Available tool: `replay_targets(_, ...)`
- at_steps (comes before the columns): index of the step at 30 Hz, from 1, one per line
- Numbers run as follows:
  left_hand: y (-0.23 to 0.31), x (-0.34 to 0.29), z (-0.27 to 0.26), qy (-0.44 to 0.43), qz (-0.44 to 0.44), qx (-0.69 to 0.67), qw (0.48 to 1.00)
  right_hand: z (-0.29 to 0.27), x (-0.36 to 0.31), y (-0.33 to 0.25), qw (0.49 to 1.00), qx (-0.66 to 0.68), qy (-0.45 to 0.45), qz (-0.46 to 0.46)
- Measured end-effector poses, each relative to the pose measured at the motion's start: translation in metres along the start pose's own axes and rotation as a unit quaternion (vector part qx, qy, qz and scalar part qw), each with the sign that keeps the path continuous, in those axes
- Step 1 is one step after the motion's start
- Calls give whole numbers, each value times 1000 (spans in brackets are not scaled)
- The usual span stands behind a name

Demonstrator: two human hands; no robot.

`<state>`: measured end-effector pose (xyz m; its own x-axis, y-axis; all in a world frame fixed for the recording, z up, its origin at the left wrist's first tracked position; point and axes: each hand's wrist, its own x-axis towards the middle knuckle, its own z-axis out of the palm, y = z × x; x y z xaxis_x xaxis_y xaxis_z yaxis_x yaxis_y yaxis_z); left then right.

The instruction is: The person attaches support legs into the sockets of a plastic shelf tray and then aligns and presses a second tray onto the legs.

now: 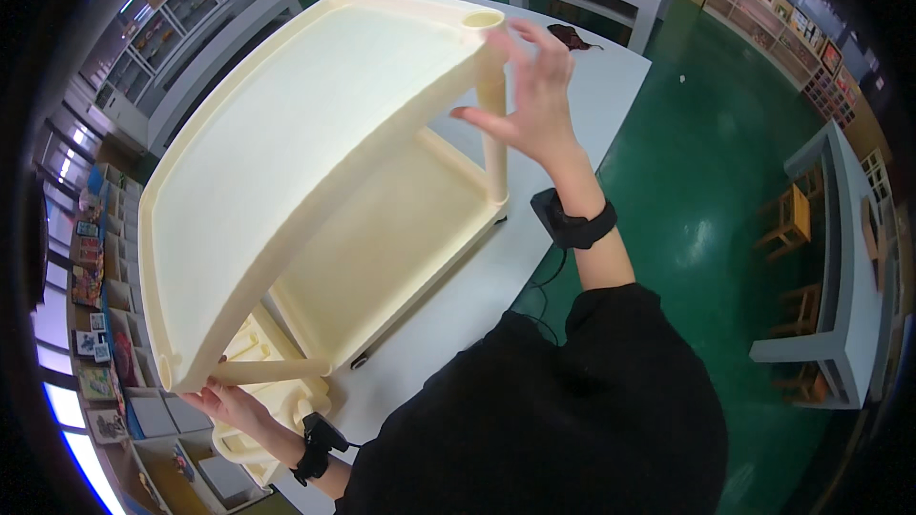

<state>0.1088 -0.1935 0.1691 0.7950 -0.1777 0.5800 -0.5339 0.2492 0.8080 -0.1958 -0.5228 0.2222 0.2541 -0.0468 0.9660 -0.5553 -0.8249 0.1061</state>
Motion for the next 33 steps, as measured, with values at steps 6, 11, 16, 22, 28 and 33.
replay_targets(6,4,1,7,-12,30,48,998,11,-58,55,607,642,2,469)
replay_targets(11,6,-1,8,0,16,48,999,22,-37,39,575,693,-127,416)
replay_targets(16,2,1,5,6,36,8,999,29,-32,40,521,752,-123,385)
replay_targets(22,1,-2,9,21,44,9,999,33,-38,24,522,736,-13,431)
replay_targets(28,-2,-1,6,16,59,21,998,31,-36,12,564,691,37,450)
replay_targets(33,-3,0,5,25,49,17,998,32,-38,10,610,643,49,460)
